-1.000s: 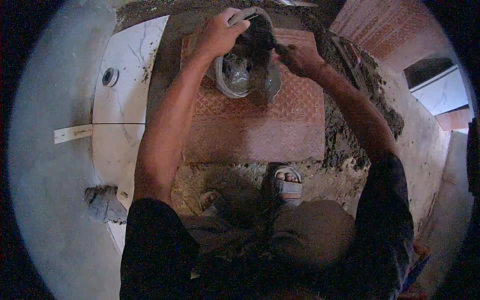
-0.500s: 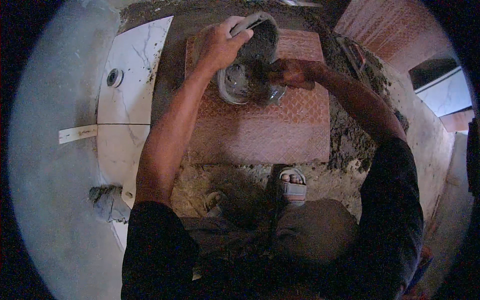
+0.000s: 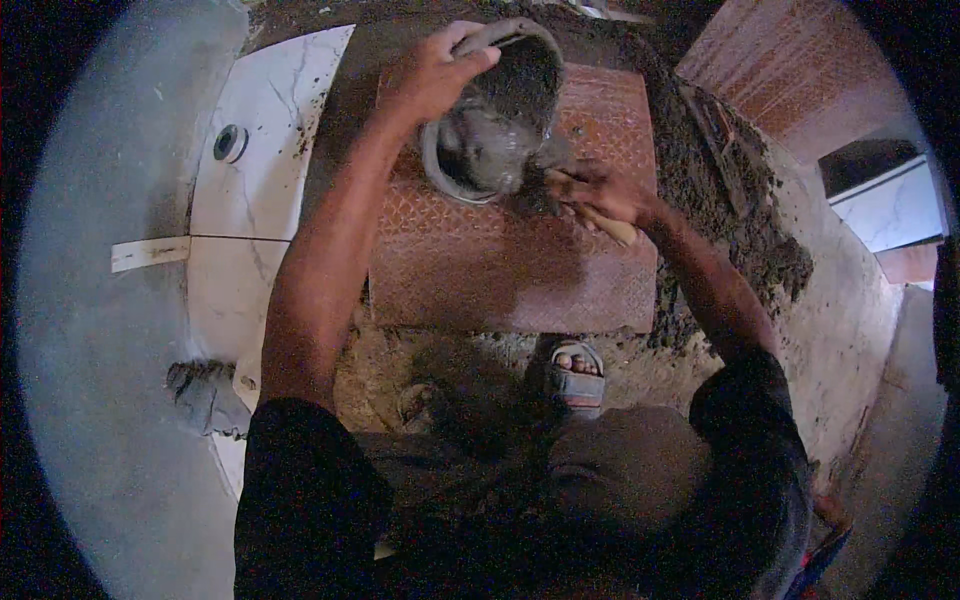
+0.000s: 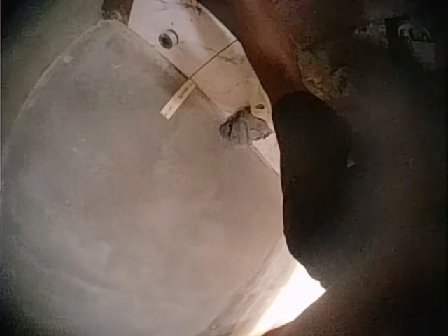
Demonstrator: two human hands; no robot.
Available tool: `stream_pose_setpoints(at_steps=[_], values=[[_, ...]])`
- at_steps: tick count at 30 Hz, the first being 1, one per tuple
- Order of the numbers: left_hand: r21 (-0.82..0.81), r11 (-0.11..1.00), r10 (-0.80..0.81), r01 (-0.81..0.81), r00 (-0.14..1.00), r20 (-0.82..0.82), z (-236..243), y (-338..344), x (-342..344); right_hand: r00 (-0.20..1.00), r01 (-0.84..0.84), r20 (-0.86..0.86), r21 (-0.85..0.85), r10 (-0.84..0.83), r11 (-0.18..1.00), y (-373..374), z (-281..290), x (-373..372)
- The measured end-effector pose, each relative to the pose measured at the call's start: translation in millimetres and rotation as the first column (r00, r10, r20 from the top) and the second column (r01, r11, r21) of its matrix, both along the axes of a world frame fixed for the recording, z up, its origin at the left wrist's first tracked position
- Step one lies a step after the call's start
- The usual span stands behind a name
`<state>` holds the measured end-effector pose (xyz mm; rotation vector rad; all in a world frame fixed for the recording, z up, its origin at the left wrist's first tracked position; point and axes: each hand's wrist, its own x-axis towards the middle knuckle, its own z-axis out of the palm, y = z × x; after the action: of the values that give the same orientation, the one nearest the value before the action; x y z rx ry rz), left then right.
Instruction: The recorder is applying mortar to the back of a tile and laying it on the floor.
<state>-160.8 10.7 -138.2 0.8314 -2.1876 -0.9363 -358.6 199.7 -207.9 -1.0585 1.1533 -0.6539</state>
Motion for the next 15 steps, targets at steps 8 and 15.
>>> stream_pose_setpoints(at_steps=[8, 15], values=[[0.43, 0.894, -0.021, 0.125, 0.971, -0.239, 25.9, -29.5, 56.5, 0.924, 0.204, -0.335, 0.023, -0.184, 0.979, 57.2, 42.1, -21.4], [0.569, 0.811, 0.076, 0.134, 0.941, -0.33, 18.0, -43.4, 64.4, 0.693, 0.376, -0.551, -0.274, -0.465, 0.885, 76.6, -22.8, -20.8]])
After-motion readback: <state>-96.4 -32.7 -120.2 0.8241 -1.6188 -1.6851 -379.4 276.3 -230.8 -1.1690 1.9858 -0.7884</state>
